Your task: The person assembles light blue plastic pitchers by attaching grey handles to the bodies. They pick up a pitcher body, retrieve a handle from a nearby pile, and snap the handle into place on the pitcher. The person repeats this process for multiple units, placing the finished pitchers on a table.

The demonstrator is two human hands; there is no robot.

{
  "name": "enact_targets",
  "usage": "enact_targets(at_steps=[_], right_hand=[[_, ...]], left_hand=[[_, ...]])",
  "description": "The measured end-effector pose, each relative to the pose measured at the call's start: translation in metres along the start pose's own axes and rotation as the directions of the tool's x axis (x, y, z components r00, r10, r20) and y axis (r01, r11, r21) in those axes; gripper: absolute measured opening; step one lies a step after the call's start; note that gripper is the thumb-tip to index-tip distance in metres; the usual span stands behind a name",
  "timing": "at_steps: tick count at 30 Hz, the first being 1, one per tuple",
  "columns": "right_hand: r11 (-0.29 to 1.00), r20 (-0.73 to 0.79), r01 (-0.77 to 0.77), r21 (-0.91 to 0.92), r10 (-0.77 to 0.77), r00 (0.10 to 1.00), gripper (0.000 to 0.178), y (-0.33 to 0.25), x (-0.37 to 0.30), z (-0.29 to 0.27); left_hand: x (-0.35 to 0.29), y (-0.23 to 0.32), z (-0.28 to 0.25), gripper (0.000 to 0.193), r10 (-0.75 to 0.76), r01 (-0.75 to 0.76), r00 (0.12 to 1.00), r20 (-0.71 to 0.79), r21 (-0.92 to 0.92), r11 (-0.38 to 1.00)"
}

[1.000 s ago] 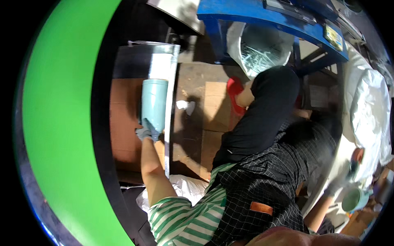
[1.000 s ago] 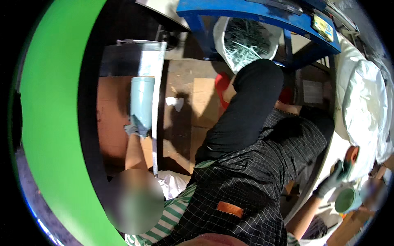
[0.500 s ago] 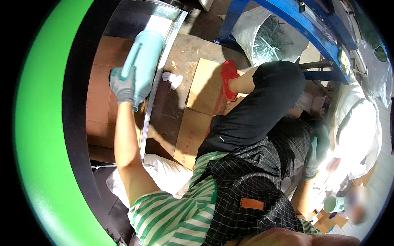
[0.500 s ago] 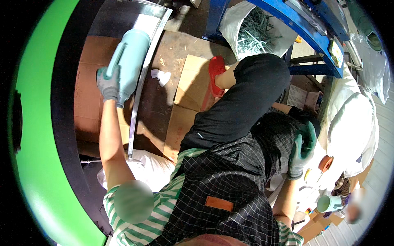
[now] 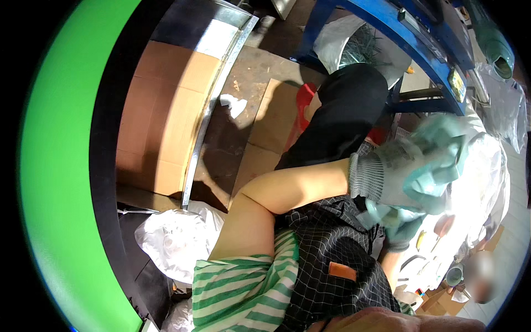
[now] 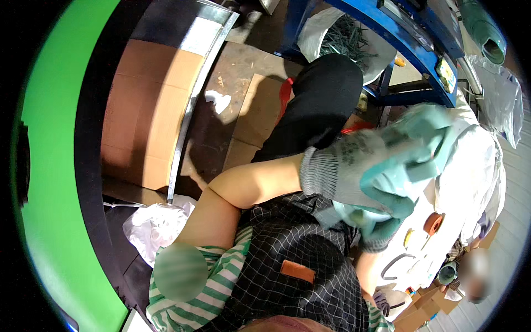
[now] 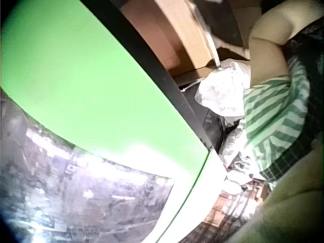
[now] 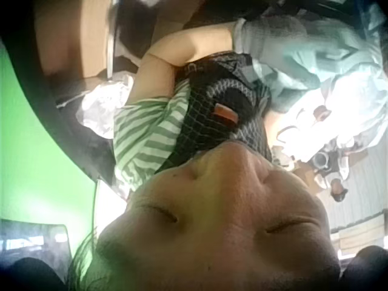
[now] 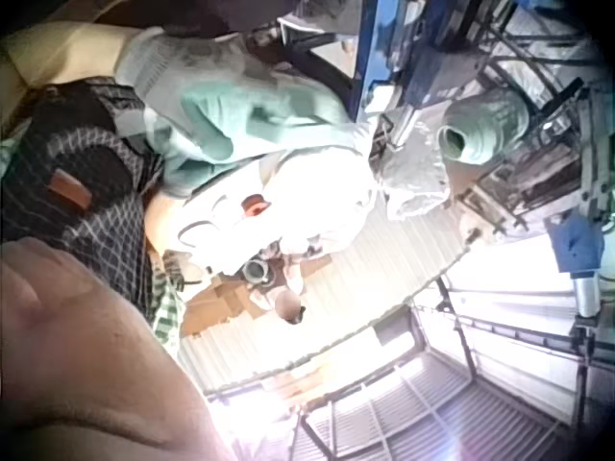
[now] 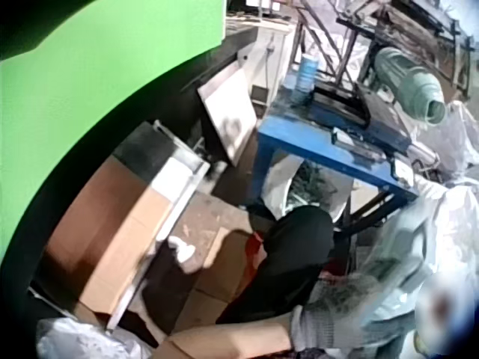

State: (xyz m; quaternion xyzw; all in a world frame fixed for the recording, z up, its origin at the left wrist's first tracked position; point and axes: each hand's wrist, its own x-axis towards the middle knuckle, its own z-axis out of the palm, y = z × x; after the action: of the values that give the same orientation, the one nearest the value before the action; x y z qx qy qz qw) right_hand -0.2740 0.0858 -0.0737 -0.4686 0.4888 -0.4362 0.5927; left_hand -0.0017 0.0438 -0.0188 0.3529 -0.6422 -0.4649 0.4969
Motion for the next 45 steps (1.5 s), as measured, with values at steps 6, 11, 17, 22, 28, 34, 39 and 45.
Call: enact_targets(at_steps=[6, 11, 17, 22, 28, 34, 39, 45], right_hand=[[0.526, 0.068, 0.072, -0.847, -0.028, 0.997, 0.055, 0.006, -0.068, -0.086], [0.802, -0.212, -0.050, -0.595, -0.096, 0.972, 0.056, 0.017, -0.068, -0.111], [-0.176, 0.318, 0.277, -0.945, -0.281, 0.905, 0.056, -0.020, -0.003, -0.053], [0.307, 0.127, 0.255, -0.917, -0.382, 0.915, 0.057, -0.010, 0.010, -0.032], [0.510, 0.068, 0.248, -0.824, -0.345, 0.936, 0.057, 0.003, 0.003, -0.011], [0.661, 0.038, 0.270, -0.700, -0.343, 0.938, 0.051, -0.009, 0.019, -0.009], [0.585, 0.303, 0.460, -0.668, -0.350, 0.886, 0.046, -0.053, 0.025, 0.003], [0.791, 0.207, 0.281, -0.544, -0.199, 0.958, 0.053, -0.055, 0.028, 0.000]], left_hand=[[0.023, -0.041, 0.074, 0.063, 0.354, -0.342, 0.934, -0.041, 0.172, 0.924], [0.008, -0.017, 0.086, 0.044, 0.489, -0.486, 0.872, -0.031, 0.072, 0.871], [0.002, -0.012, 0.119, 0.027, 0.412, -0.320, 0.909, 0.064, 0.741, 0.591], [0.002, -0.013, 0.113, 0.034, 0.188, -0.291, 0.956, 0.223, 0.770, 0.568], [-0.015, -0.010, 0.099, 0.040, 0.166, -0.312, 0.946, 0.277, 0.650, 0.693], [-0.023, 0.008, 0.081, 0.039, 0.306, -0.344, 0.937, 0.170, 0.606, 0.717], [-0.010, 0.012, 0.074, 0.035, 0.201, -0.398, 0.908, 0.368, 0.606, 0.689], [-0.003, 0.011, 0.064, 0.036, 0.219, -0.441, 0.879, 0.423, 0.551, 0.708]])
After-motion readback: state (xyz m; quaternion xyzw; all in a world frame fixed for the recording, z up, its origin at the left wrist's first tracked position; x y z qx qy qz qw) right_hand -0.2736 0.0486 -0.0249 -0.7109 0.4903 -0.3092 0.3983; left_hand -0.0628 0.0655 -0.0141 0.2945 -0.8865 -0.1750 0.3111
